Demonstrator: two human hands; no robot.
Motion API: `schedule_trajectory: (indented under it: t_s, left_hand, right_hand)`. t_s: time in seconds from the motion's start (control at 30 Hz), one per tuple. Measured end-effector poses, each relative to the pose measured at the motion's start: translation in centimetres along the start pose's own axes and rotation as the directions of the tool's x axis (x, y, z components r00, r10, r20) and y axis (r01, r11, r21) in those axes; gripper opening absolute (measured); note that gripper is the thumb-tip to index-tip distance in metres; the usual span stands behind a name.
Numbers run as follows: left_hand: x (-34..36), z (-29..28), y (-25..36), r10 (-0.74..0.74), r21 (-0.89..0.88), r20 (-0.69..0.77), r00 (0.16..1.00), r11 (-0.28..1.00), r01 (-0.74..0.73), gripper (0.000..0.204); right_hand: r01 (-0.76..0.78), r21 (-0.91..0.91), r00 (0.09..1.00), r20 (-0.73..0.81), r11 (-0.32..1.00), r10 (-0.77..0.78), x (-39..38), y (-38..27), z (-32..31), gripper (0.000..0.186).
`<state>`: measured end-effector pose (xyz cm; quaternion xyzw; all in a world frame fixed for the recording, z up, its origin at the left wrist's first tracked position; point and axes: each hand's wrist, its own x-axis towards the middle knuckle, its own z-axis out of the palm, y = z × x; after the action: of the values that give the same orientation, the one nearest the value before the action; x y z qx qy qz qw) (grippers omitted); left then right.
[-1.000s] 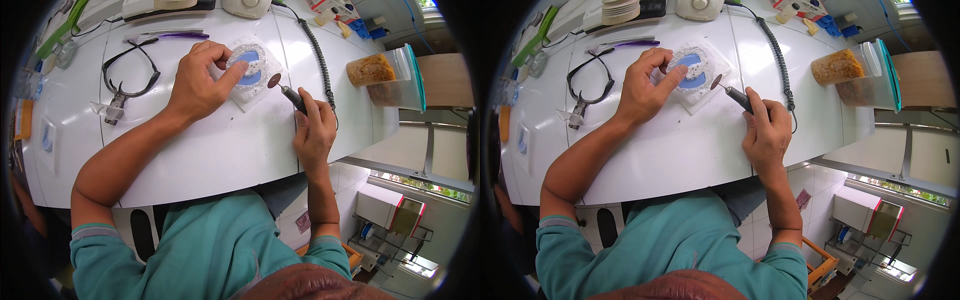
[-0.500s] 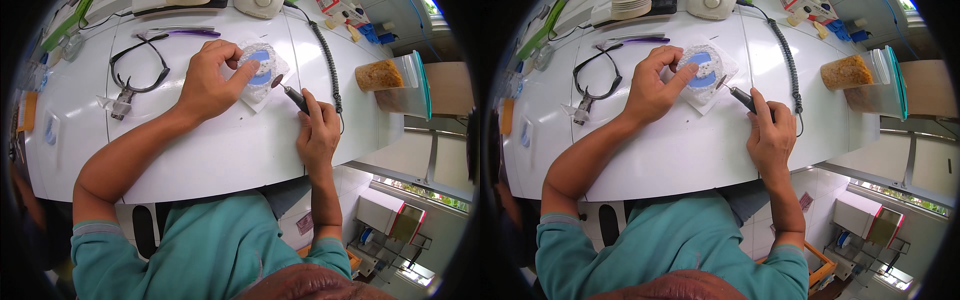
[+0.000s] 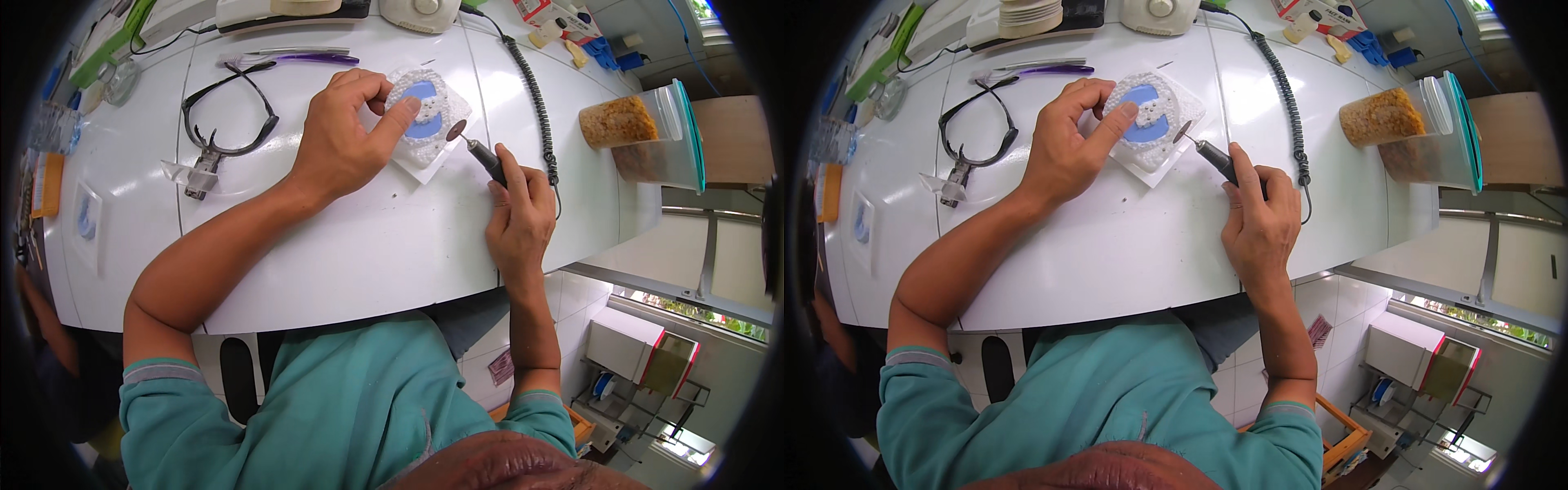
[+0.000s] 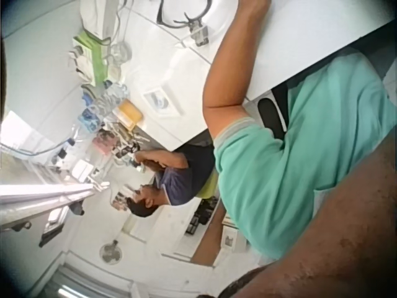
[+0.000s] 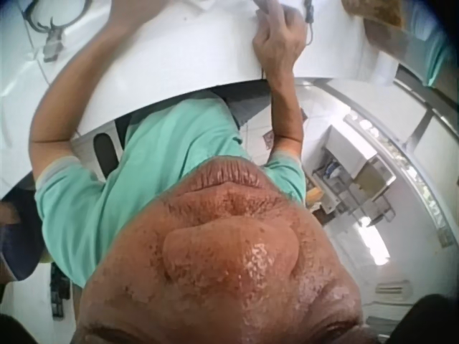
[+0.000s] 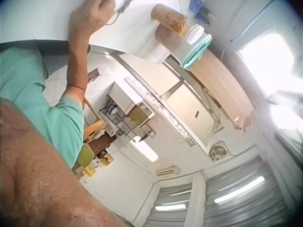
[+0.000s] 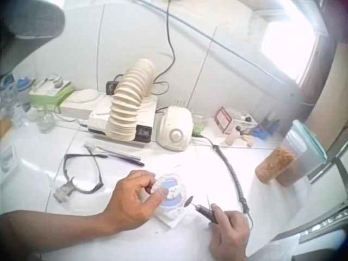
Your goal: The person trims a dental cast using a hand-held rotary grinding tool, smoothing the edges of the white plaster model that contains blue material.
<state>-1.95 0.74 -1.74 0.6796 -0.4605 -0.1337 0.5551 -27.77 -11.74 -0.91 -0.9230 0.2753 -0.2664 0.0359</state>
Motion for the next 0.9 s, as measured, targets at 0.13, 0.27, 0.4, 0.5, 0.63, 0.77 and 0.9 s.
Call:
schedule_trajectory:
  t_s: [0.13,0.27,0.4,0.5,0.63,0.77,0.9]
  left_hand:
    - [0.0,0.0,0.2,-0.008,-0.002,-0.002,1.0,1.0,0.008,0.035]
    - [0.0,0.0,0.1,0.004,-0.001,0.002,1.0,1.0,-0.004,0.034]
    - [-0.1,0.0,0.1,-0.006,0.014,0.006,1.0,1.0,0.006,0.033]
    - [0.0,-0.1,0.1,-0.01,0.007,0.011,1.0,1.0,0.01,0.032]
    - [0.0,0.2,-0.1,-0.019,0.016,0.026,0.999,1.0,0.019,0.032]
    - [0.0,1.0,-0.7,0.06,-0.096,-0.116,0.992,0.993,-0.071,0.038]
    - [0.1,0.1,0.1,-0.074,-0.007,0.032,0.997,0.997,0.074,0.035]
  right_hand:
    - [0.006,-0.007,1.0,0.001,1.0,-0.006,0.0,-0.1,0.1,0.055]
    - [0.019,-0.006,1.0,0.007,1.0,-0.019,0.0,-0.1,0.1,0.055]
    - [0.032,-0.011,0.999,0.013,0.999,-0.032,0.1,-0.1,0.2,0.055]
    - [0.032,-0.01,0.999,0.01,0.999,-0.031,0.1,-0.1,0.1,0.055]
    - [0.03,-0.012,1.0,0.007,0.999,-0.03,0.0,-0.1,0.1,0.055]
    - [0.037,-0.007,0.999,0.008,0.999,-0.037,0.1,-0.1,0.2,0.056]
    - [0.017,0.053,1.0,-0.025,0.998,-0.015,0.1,0.2,0.2,0.058]
